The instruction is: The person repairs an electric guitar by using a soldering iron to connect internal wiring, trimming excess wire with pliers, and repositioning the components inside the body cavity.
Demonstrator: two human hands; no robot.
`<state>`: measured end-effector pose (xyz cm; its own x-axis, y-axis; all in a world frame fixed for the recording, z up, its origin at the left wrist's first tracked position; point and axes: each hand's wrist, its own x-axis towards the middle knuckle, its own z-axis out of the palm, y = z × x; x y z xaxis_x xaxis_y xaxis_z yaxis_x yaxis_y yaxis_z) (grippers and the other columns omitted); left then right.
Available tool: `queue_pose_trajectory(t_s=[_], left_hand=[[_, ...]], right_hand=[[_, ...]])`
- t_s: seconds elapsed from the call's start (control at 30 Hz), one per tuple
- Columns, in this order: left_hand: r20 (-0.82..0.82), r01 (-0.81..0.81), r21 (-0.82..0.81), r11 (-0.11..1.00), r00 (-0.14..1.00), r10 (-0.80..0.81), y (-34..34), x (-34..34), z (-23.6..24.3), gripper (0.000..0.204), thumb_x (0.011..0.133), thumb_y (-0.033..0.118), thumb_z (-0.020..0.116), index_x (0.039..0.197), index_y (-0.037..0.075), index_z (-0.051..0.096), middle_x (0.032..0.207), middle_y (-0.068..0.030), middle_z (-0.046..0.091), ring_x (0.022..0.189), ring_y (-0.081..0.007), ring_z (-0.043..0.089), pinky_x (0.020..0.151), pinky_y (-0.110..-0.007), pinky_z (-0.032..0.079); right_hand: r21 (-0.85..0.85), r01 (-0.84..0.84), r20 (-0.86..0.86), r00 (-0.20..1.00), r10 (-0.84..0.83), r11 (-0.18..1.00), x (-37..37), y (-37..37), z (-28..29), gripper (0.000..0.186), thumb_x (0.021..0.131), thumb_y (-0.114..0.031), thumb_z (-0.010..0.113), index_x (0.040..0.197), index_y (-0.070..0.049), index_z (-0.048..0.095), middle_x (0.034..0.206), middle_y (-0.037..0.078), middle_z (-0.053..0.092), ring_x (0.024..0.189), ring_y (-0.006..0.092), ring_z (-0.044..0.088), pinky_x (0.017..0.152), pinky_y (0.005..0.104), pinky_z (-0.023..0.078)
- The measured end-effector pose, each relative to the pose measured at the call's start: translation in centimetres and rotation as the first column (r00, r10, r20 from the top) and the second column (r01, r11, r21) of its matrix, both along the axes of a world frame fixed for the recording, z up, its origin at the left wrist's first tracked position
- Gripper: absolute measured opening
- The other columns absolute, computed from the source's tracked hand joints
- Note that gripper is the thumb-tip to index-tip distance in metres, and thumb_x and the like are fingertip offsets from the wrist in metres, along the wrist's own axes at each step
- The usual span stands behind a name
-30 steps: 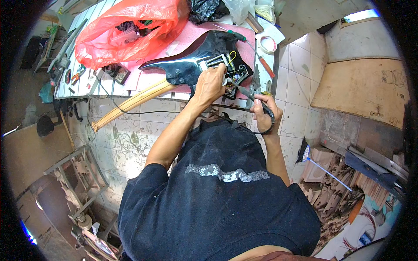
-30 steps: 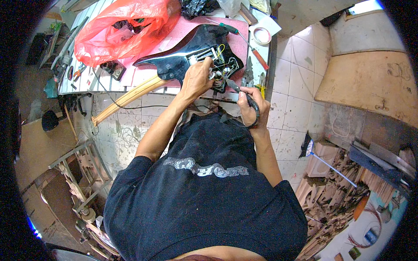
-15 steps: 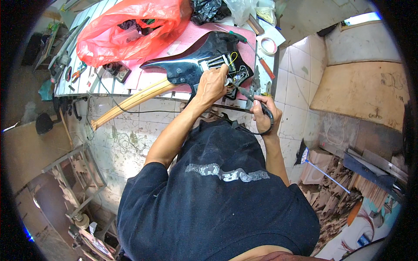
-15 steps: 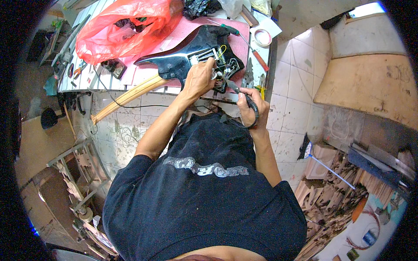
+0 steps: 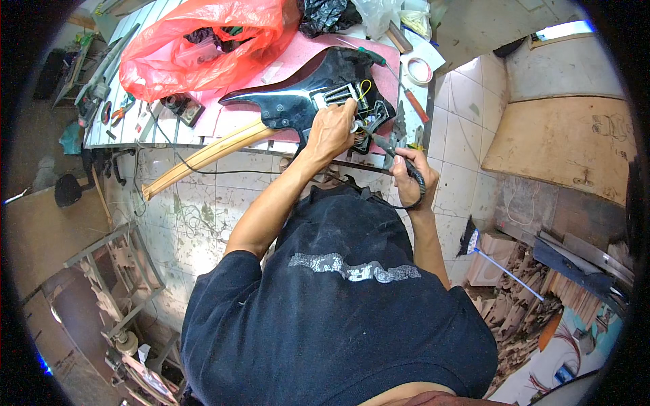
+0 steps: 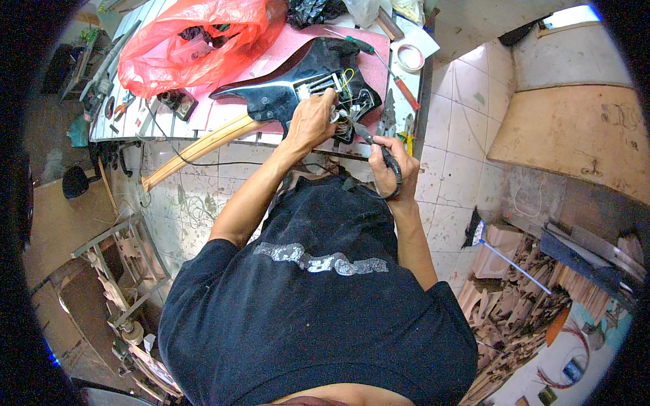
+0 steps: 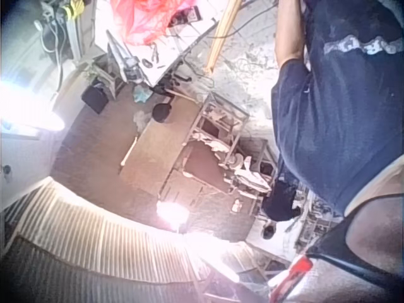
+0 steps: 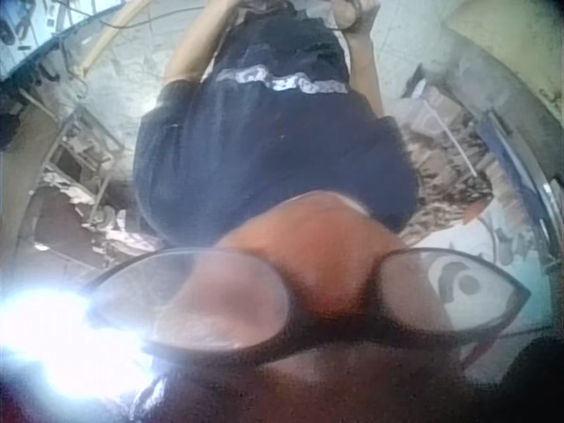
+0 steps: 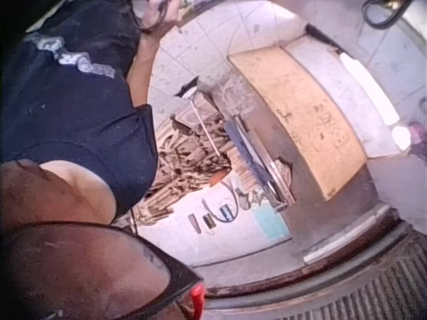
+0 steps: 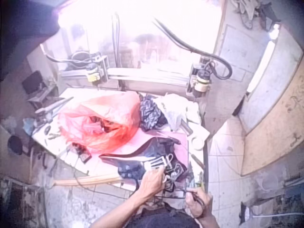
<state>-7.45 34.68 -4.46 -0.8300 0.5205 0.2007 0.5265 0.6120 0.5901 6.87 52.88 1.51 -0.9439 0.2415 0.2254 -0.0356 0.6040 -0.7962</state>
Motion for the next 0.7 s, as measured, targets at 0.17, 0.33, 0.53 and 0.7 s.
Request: queue_pose_trajectory(t_s=[0.17, 0.33, 0.53, 0.7], left_hand=[[0.008, 0.001, 0.016, 1.0, 1.0, -0.001, 0.08, -0.09, -0.08, 0.039, 0.073, 0.006, 0.073, 0.104, 0.001, 0.051, 0.078, -0.0228, 0.065, 0.077, -0.0438, 0.066, 0.069, -0.053, 0.051], [0.012, -0.002, 0.008, 1.0, 1.0, 0.002, 0.12, -0.07, -0.03, 0.037, 0.073, 0.006, 0.073, 0.103, 0.002, 0.051, 0.078, -0.0232, 0.066, 0.078, -0.0447, 0.066, 0.069, -0.053, 0.051], [0.023, -0.01, -0.007, 1.0, 1.0, 0.01, 0.25, -0.18, -0.04, 0.037, 0.073, 0.005, 0.073, 0.103, 0.001, 0.052, 0.082, -0.0248, 0.067, 0.081, -0.0455, 0.067, 0.071, -0.054, 0.052], [0.023, -0.006, 0.002, 1.0, 1.0, 0.006, 0.3, -0.09, -0.17, 0.038, 0.073, 0.006, 0.073, 0.105, 0.001, 0.053, 0.081, -0.0253, 0.067, 0.08, -0.0452, 0.067, 0.071, -0.053, 0.052]], right_hand=[[0.011, -0.001, -0.006, 1.0, 0.001, 1.0, 0.02, 0.12, -0.15, 0.023, 0.098, -0.02, 0.066, 0.108, 0.001, 0.07, 0.068, 0.006, 0.07, 0.054, 0.0092, 0.064, 0.052, 0.0252, 0.05], [-0.066, 0.055, 0.063, 0.997, -0.05, 0.996, 0.03, -0.29, 0.41, 0.022, 0.093, -0.019, 0.068, 0.103, 0.0, 0.07, 0.071, 0.012, 0.066, 0.06, 0.0199, 0.066, 0.059, 0.0342, 0.052], [0.006, -0.01, 0.001, 1.0, 0.01, 1.0, 0.02, 0.17, -0.03, 0.022, 0.098, -0.019, 0.066, 0.107, 0.001, 0.069, 0.068, 0.006, 0.07, 0.054, 0.009, 0.063, 0.053, 0.0257, 0.05], [-0.003, -0.014, 0.0, 1.0, 0.014, 1.0, 0.1, -0.01, 0.3, 0.022, 0.097, -0.018, 0.066, 0.106, 0.001, 0.07, 0.068, 0.005, 0.069, 0.055, 0.0095, 0.064, 0.054, 0.026, 0.05]])
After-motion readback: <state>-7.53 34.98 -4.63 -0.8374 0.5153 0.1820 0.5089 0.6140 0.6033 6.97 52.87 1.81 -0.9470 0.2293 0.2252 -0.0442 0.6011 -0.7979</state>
